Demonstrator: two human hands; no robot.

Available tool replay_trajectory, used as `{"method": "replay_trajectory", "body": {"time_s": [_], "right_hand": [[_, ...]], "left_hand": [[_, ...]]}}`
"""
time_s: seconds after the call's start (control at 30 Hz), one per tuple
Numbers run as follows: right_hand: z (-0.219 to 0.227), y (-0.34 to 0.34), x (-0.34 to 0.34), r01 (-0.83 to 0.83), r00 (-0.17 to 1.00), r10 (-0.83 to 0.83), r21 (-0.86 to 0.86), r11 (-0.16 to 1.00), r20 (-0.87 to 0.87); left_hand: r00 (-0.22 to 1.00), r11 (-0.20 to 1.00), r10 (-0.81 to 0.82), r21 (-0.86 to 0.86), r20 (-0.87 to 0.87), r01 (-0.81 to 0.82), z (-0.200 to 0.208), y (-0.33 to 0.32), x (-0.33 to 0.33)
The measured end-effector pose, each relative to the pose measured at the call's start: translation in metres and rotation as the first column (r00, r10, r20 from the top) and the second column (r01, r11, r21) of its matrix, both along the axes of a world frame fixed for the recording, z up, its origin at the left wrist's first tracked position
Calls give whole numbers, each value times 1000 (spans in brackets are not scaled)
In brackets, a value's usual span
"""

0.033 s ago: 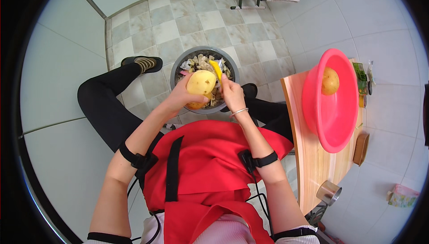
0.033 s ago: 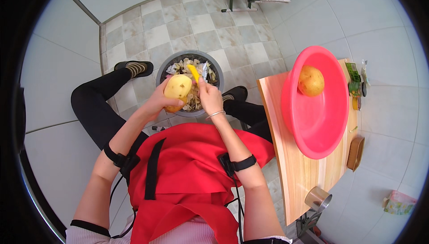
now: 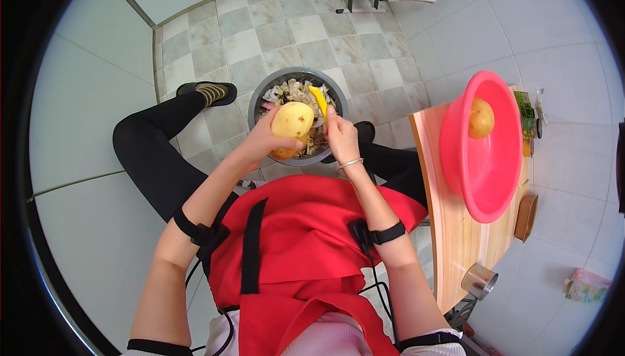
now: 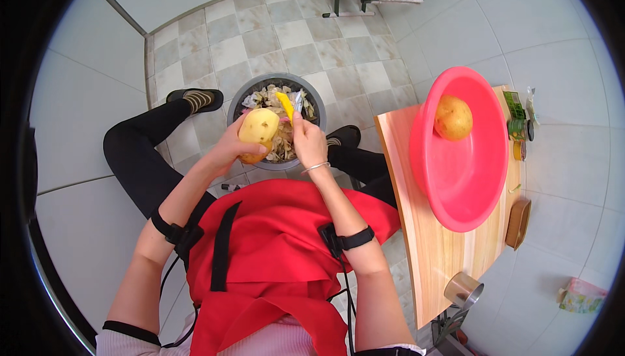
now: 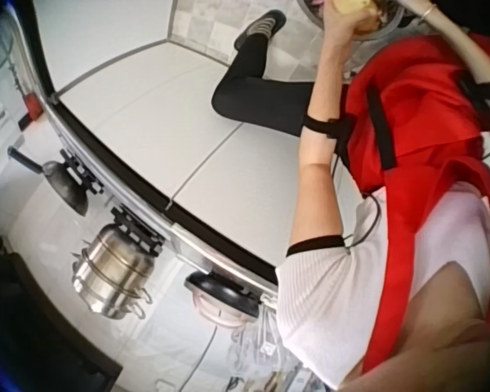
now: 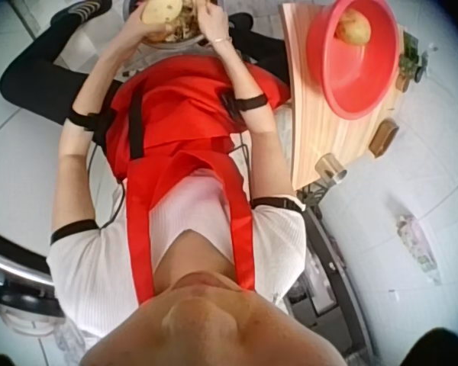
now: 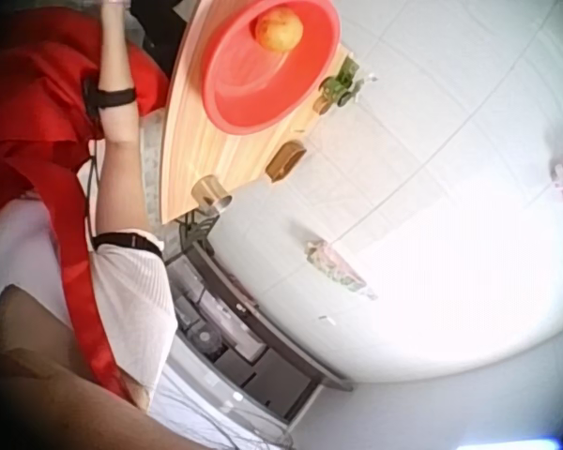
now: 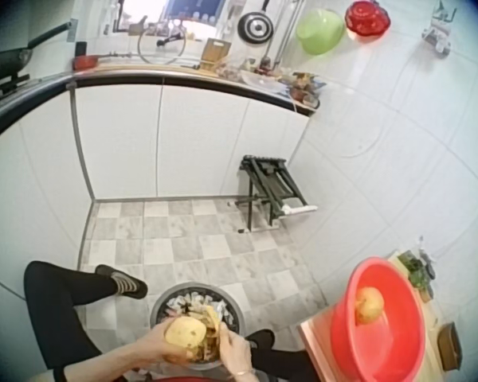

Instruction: The recorder takes potatoes from a bowl and peels them with a hand peeler over a trash bin.

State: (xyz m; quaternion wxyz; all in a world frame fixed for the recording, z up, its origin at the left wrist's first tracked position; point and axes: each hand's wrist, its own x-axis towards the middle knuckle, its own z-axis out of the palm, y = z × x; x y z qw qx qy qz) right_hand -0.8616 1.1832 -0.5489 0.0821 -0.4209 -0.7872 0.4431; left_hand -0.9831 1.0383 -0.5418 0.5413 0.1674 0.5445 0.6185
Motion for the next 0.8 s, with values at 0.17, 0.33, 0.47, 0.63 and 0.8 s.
{"method": "replay_trajectory", "body": {"time_s": [0.17, 0.33, 0.47, 0.63, 0.8], "right_hand": [[29, -10, 5, -222, 974, 226, 279, 934, 15], [22, -14, -3, -325, 945, 303, 450, 832, 123], [12, -13, -7, -288, 957, 237, 477, 830, 165], [14, -15, -16, -275, 961, 207, 525, 806, 184], [-1, 9, -27, -256, 941, 59, 588, 767, 333]], "left_hand": [[997, 999, -36, -16, 66, 37, 1, 4, -1], [996, 998, -48, -41, 81, 51, 0, 7, -5], [999, 994, -48, -97, 13, 49, 0, 7, -6], [997, 993, -55, -104, 62, 62, -4, 6, -5], [990, 985, -140, -95, 31, 142, 0, 8, 2]]}}
